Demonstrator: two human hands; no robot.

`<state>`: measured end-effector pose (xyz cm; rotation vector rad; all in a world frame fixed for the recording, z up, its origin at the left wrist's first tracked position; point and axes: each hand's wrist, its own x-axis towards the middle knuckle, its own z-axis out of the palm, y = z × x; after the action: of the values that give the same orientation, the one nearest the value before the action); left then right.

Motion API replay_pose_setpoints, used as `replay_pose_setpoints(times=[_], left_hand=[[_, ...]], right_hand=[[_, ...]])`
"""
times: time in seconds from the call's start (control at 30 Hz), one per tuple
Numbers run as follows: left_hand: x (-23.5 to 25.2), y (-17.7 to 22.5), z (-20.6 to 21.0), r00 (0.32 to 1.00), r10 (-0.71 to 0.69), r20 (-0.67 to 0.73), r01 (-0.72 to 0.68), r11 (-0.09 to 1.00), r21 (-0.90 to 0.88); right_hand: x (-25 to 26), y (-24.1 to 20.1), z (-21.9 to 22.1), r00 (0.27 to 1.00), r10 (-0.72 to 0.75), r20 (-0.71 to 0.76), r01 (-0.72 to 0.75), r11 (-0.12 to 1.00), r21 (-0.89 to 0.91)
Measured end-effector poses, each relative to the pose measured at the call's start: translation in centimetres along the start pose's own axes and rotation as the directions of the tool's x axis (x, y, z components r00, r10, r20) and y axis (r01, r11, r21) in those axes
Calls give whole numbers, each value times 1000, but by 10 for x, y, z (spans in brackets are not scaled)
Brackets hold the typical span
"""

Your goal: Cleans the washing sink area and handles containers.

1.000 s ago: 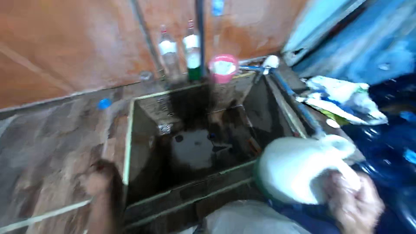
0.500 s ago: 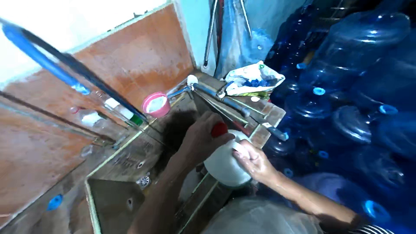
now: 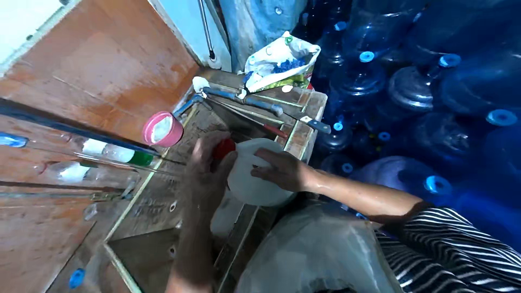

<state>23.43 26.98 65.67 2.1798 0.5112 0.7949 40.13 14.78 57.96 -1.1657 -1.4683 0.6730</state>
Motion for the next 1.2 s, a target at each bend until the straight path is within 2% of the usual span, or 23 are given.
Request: replay_pose_setpoints(times=[0.03, 0.1, 0.23, 0.27, 0.33, 0.4, 0.47, 0.5, 0.57, 0.63, 0.7, 0.77, 0.8, 0.83, 0.87, 0.93, 0.97, 1.07, 1.13, 1.2], left_hand=[[-3, -3, 4, 999, 24, -29, -24, 1000, -12], [-3, -13, 4, 998, 64, -28, -68, 984, -164], [15, -41, -14, 968, 142, 207, -39, 899, -436], [20, -46, -15, 959, 152, 240, -17, 875, -484], [22, -49, -11, 962, 160, 220, -10, 828, -561], [14, -40, -4, 993, 92, 80, -36, 848, -529], [2, -20, 4, 986, -6, -165, -56, 928, -367], [-2, -11, 8, 971, -21, -239, -44, 964, -264], [-7, 3, 14, 974, -9, -228, -18, 993, -117], [-1, 6, 25, 988, 18, -153, -30, 997, -76], [16, -3, 30, 997, 46, -62, -60, 968, -243], [39, -27, 23, 986, 70, 152, 14, 870, -492], [44, -39, 22, 982, 49, 183, 63, 824, -563], [44, -47, 23, 993, -15, 120, 82, 813, -576], [38, -50, 26, 994, -111, -22, 80, 825, -560], [20, -42, 31, 909, -277, -311, 78, 846, -528], [9, -31, 32, 886, -274, -374, 47, 856, -515], [-20, 3, 39, 953, -106, -282, 1, 938, -347], [-12, 5, 49, 962, -89, -260, 50, 987, -152], [8, -1, 46, 974, -56, -219, 31, 993, -116]], right_hand=[[-2, 2, 3, 999, -19, -35, 19, 1000, -5], [-3, 5, 7, 995, -28, -95, 25, 999, -37], [-3, -7, 6, 988, 122, -93, -128, 989, -67], [-4, -7, 6, 989, 111, -102, -117, 991, -57], [-6, -3, 8, 988, 62, -144, -68, 997, -41], [-7, -1, 11, 983, 40, -177, -52, 997, -64], [-6, 0, 14, 980, 55, -192, -71, 995, -77], [-5, 0, 16, 978, 53, -201, -71, 994, -81], [-4, 1, 19, 975, 44, -219, -64, 994, -85], [-5, 1, 22, 968, 29, -248, -49, 996, -76], [-9, 2, 28, 957, -4, -291, -12, 999, -52], [-13, 2, 37, 949, -40, -312, 34, 999, -24], [-15, 3, 41, 945, -53, -323, 51, 999, -15], [-16, 5, 44, 941, -66, -331, 65, 998, -14], [-16, 6, 46, 939, -75, -337, 70, 997, -28], [-15, 7, 47, 930, -98, -354, 66, 992, -104], [-13, 8, 48, 923, -114, -368, 69, 988, -135], [-15, 10, 51, 913, -129, -387, 76, 986, -149], [-17, 10, 49, 915, -108, -389, 76, 992, -96], [-14, 9, 46, 921, -95, -379, 76, 995, -63]])
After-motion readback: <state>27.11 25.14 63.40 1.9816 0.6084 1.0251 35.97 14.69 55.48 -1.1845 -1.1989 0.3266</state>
